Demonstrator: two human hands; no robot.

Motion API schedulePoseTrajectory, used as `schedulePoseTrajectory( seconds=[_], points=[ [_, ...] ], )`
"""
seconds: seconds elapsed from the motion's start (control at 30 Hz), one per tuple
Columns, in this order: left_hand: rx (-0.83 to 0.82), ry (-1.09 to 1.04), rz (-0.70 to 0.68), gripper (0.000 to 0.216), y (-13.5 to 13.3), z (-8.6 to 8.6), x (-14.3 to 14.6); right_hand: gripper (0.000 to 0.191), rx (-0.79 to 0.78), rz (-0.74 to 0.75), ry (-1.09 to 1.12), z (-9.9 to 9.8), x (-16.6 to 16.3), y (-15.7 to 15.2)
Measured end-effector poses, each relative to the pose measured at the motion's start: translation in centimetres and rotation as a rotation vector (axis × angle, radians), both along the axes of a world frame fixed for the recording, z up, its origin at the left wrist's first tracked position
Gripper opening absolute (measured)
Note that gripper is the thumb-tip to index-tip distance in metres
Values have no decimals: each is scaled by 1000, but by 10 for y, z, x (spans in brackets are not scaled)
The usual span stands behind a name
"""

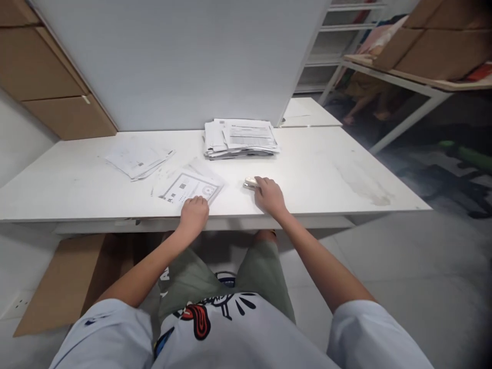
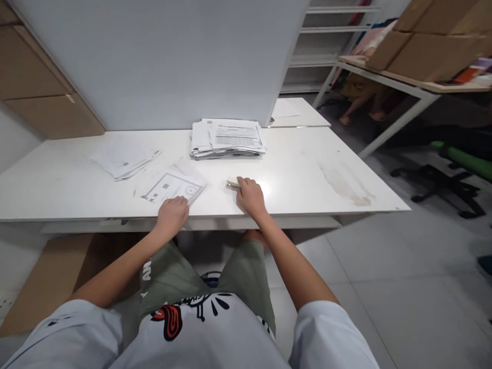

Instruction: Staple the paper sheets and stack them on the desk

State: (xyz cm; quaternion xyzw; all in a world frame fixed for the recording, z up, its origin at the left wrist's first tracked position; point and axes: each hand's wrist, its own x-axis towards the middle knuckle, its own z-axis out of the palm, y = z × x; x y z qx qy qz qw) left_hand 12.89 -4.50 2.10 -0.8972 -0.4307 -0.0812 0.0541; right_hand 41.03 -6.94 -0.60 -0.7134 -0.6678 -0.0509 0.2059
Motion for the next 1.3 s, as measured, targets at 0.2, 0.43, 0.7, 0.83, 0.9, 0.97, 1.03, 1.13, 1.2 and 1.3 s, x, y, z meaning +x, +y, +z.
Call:
schedulePoseTrajectory(
  seconds=[0.2, 0.43, 0.7, 0.83, 0.9, 0.97, 1.03, 1.13, 1.2, 1.3],
  points=[
    [9, -126, -65, 47, 7, -15, 17, 39, -9, 1, -25, 4, -1, 1],
    [-237, -111, -118, 52, 56, -16, -6, 37, -11, 7, -9, 5, 0, 1],
    [-185, -115, -261, 66, 20, -14, -10, 36, 0, 7, -17, 4, -1, 0],
    [-142, -112, -405, 63, 8, -17, -12, 36, 1, 6, -11, 4, -1, 0],
    [-109, -138, -430, 49, 6, -20, -12, 36, 4, 4, -6, 4, 0, 0],
    [-82, -186, -446, 43, 4, -23, -10, 36, 6, 3, -1, 4, 0, 1],
    [-76, -238, -458, 41, 1, -27, -8, 35, 4, 2, 4, 4, 1, 1],
    [-100, -307, -443, 42, -5, -30, -5, 35, 7, 5, 7, 4, 1, 0],
    [-125, -328, -438, 44, -10, -30, -1, 35, 11, 6, 9, 4, 2, 0],
    [-132, -315, -451, 48, -16, -25, 2, 35, -3, 5, 8, 4, 2, 0]
  ],
)
